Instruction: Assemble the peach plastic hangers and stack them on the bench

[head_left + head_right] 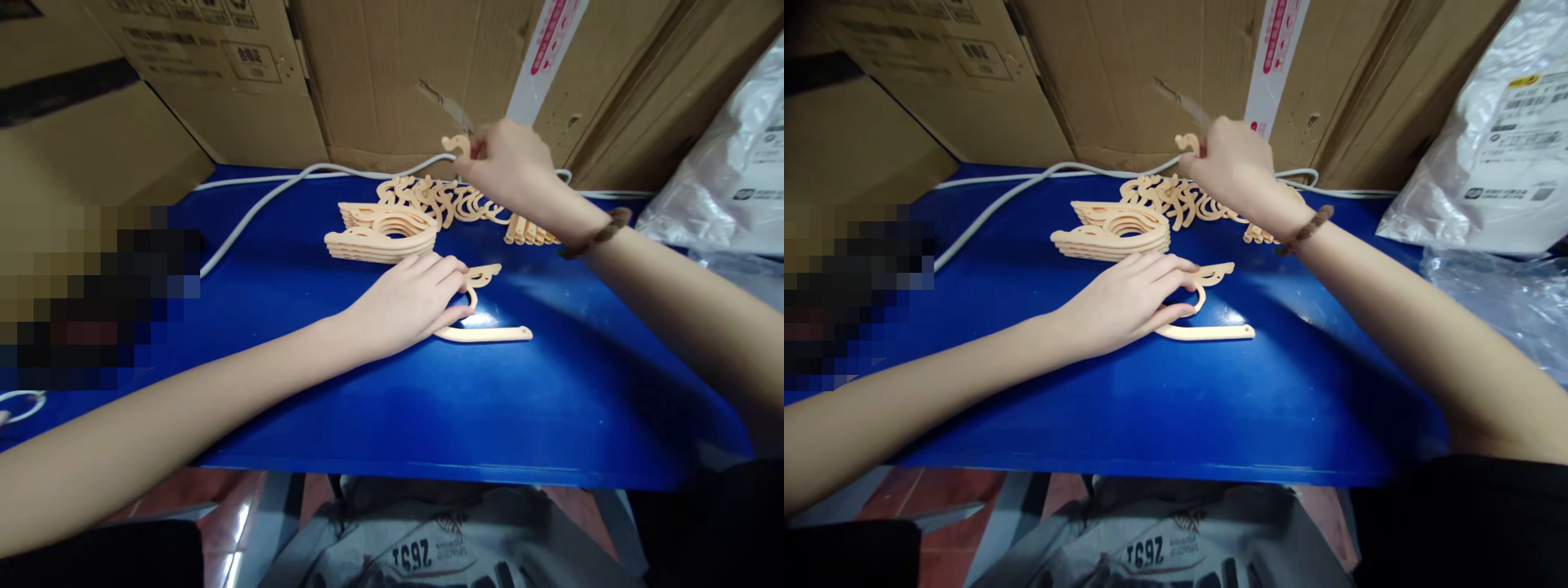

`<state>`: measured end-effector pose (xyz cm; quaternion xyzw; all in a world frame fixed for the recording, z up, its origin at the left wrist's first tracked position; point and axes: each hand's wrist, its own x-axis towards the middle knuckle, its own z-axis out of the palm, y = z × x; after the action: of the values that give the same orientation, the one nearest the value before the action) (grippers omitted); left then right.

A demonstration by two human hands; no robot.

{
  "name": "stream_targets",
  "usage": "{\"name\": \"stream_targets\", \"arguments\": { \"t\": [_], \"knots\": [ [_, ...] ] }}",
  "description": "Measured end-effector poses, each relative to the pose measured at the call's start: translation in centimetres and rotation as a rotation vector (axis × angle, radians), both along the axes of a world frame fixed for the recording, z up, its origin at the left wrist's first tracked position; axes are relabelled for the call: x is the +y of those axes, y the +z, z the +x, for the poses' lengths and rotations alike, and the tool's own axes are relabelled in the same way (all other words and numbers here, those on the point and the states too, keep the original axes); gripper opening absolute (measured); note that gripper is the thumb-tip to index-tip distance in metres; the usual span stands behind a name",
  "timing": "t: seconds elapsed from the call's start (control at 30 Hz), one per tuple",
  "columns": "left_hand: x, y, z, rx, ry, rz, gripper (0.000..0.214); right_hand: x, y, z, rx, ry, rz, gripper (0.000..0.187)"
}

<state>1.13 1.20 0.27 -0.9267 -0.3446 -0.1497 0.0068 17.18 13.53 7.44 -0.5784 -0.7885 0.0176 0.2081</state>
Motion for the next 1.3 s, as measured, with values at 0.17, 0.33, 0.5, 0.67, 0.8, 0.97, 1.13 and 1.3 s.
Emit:
{"name": "stream_targets", "arguments": {
  "t": [0.17, 0.33, 0.5, 0.67, 0.8, 0.97, 1.13, 1.3],
  "knots": [
    [0.0, -0.2, 0.0, -0.008, -0.007, 0.002, 0.034, -3.2, 0.3, 3.4, 0.280, 0.061, -0.130, 0.030],
    [0.2, -0.3, -0.2, -0.029, -0.003, 0.022, 0.040, -7.2, -0.8, 6.4, 0.682, 0.164, -0.530, 0.022],
    [0.2, -0.2, -0.3, -0.055, 0.002, 0.002, 0.035, -10.2, -2.1, 8.5, 0.999, 0.172, -0.684, 0.023],
    [-0.7, 0.3, -0.1, -0.144, 0.009, 0.001, 0.028, -11.5, -3.8, 9.5, 0.933, 0.208, -0.641, 0.012],
    [-1.6, 0.4, 0.1, -0.220, -0.065, -0.027, 0.027, -11.9, -4.2, 9.5, 0.844, 0.248, -0.560, 0.035],
    [-1.5, -0.4, 0.2, -0.184, -0.206, -0.137, 0.056, -12.4, -4.5, 9.3, 0.681, 0.288, -0.561, 0.056],
    [-1.3, -0.4, 0.1, -0.117, -0.208, -0.275, 0.073, -12.6, -5.0, 9.8, 0.513, 0.361, -0.458, 0.049],
    [-1.4, -0.3, 0.1, -0.091, -0.182, -0.249, 0.067, -12.4, -5.2, 10.1, 0.480, 0.357, -0.448, 0.048]
  ]
}}
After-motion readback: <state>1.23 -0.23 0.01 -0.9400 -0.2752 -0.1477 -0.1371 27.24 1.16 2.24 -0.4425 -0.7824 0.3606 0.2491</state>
